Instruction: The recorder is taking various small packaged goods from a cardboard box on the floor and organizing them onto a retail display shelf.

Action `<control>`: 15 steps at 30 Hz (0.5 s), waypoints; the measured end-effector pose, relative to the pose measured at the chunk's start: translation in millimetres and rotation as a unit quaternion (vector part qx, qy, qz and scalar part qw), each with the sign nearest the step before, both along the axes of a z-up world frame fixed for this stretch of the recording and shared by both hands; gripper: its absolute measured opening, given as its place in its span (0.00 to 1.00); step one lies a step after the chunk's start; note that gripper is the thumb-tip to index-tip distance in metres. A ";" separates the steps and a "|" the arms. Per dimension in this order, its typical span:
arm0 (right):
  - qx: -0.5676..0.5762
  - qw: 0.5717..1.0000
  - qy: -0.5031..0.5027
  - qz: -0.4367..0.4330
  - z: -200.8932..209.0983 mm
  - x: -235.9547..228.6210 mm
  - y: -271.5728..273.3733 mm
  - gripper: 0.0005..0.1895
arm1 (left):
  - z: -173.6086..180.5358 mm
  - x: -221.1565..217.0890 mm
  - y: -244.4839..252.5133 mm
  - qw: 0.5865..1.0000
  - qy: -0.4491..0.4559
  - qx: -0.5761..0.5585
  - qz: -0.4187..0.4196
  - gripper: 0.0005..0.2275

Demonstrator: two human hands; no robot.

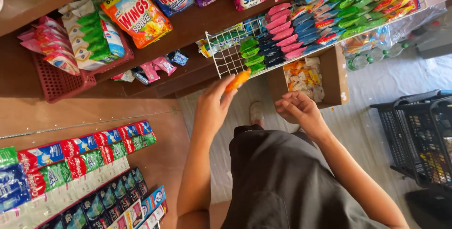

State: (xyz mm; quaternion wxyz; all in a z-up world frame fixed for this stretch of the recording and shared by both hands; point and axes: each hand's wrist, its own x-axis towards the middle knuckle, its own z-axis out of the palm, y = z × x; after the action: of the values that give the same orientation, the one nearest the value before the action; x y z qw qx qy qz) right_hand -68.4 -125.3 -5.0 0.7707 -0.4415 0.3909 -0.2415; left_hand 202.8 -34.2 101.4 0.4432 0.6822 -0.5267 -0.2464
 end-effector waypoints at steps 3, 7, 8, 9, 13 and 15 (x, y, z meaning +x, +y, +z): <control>-0.009 1.000 0.005 -0.004 -2.3 2.7 -3.5 0.11 | -10.6 15.5 -26.1 0.994 -0.112 0.004 -0.008 0.14; -0.003 1.000 0.028 -0.014 -1.4 5.5 -4.2 0.11 | -56.3 19.1 -52.0 0.977 -0.174 0.103 -0.063 0.14; -0.003 0.999 0.029 -0.018 -2.2 5.9 -5.0 0.11 | -74.1 19.0 -55.8 0.977 -0.174 0.102 -0.067 0.14; -0.003 0.999 0.043 -0.018 -3.2 6.2 -6.2 0.11 | -92.1 18.6 -60.0 0.973 -0.182 0.114 -0.080 0.13; 0.011 1.000 0.024 -0.015 -6.8 4.8 -4.9 0.11 | -104.0 12.9 -65.8 0.971 -0.162 0.138 -0.106 0.10; 0.007 0.999 0.052 -0.007 1.0 8.1 -6.9 0.12 | -91.3 12.2 -69.5 0.975 -0.145 0.134 -0.107 0.11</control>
State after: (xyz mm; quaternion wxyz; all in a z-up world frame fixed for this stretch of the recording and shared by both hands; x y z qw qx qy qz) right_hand -60.3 -132.2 -4.1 0.7508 -0.4450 0.4354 -0.2209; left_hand 215.0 -103.7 10.2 0.2382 0.7036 -0.6172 -0.2593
